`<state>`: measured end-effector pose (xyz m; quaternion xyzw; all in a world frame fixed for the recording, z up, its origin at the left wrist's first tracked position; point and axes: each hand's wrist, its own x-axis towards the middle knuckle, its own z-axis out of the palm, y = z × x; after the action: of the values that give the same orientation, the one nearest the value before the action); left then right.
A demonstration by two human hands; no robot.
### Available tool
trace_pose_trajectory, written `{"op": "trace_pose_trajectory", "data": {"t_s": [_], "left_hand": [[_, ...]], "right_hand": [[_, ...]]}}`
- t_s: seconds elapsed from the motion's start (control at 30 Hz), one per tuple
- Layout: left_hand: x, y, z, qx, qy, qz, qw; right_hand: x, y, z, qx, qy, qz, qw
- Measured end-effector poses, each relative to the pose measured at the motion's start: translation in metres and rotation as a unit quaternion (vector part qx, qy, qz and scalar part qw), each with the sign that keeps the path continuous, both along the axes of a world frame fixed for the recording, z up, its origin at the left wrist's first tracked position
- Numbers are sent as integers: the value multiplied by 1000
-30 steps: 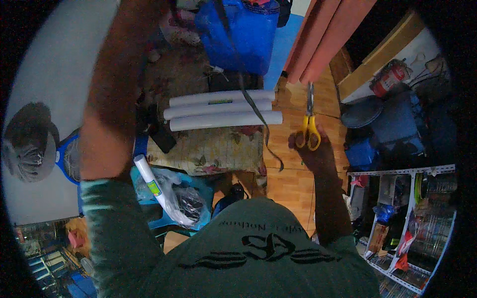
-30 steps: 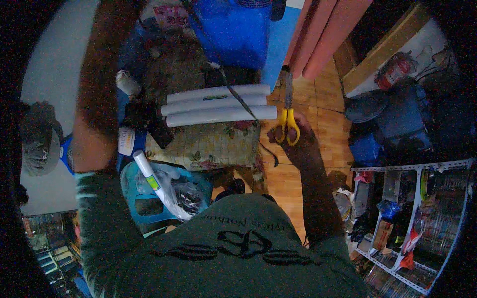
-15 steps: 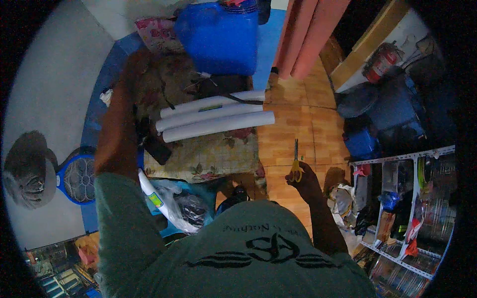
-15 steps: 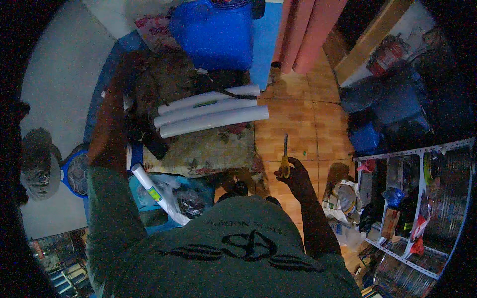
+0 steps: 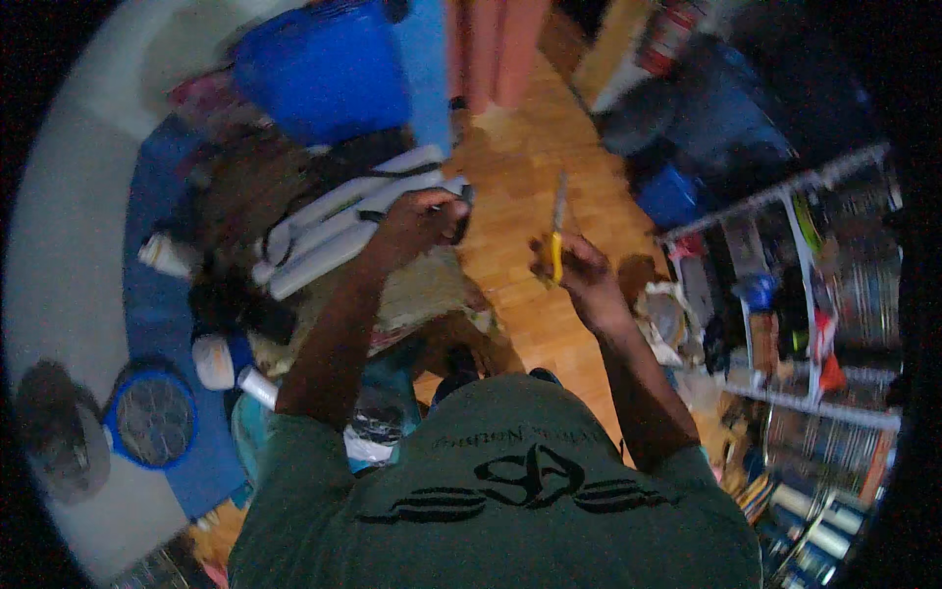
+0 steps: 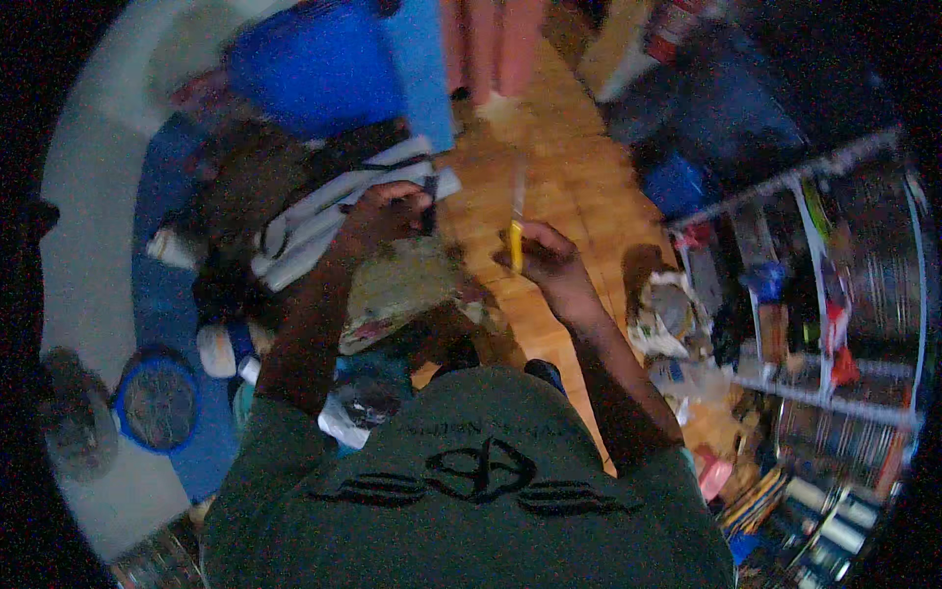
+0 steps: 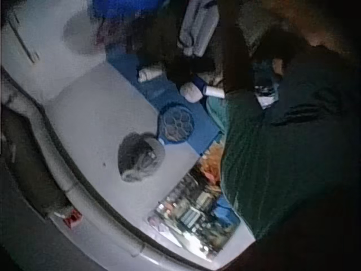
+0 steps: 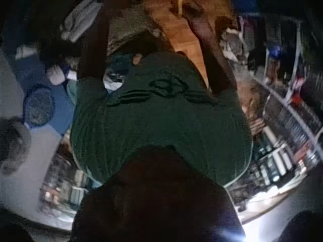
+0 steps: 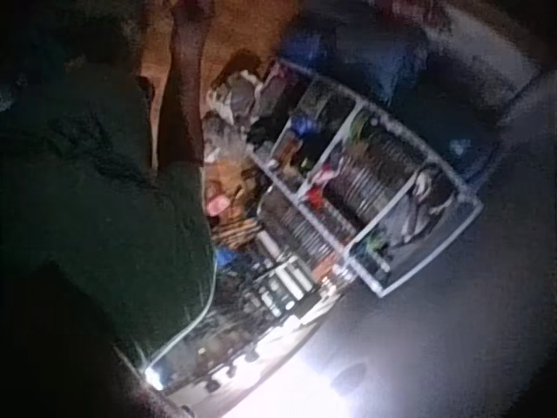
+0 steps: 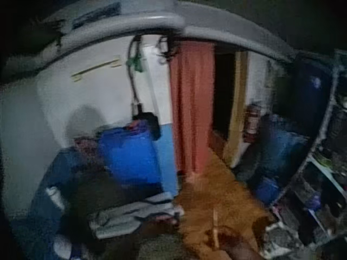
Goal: The person retrieves a black strap from a storage area, cuts it with scissors, and uses it to secure a hose connection on a water filtration system. The person wraps the strap around the hose and tightens it by hand.
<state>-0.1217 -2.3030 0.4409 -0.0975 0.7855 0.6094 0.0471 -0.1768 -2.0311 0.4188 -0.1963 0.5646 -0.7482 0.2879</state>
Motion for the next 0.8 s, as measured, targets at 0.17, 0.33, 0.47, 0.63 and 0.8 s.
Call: {"op": "trace_pose_trajectory", "data": {"t_s": [0.17,0.33,0.47,0.63,0.8], "left_hand": [[-51,117,-7,110,3,-56,992],[-73,221,7,202,112,-131,964],[-32,333,5,230,68,-289,927],[19,447,-6,183,-11,-369,911],[50,504,-6,211,-105,-431,871]], "right_hand": [[-10,29,52,50,79,-17,995],[-1,129,87,37,74,-133,988],[15,221,96,-44,23,-277,960],[39,373,98,-101,53,-412,904],[89,513,85,-165,28,-481,861]]}}
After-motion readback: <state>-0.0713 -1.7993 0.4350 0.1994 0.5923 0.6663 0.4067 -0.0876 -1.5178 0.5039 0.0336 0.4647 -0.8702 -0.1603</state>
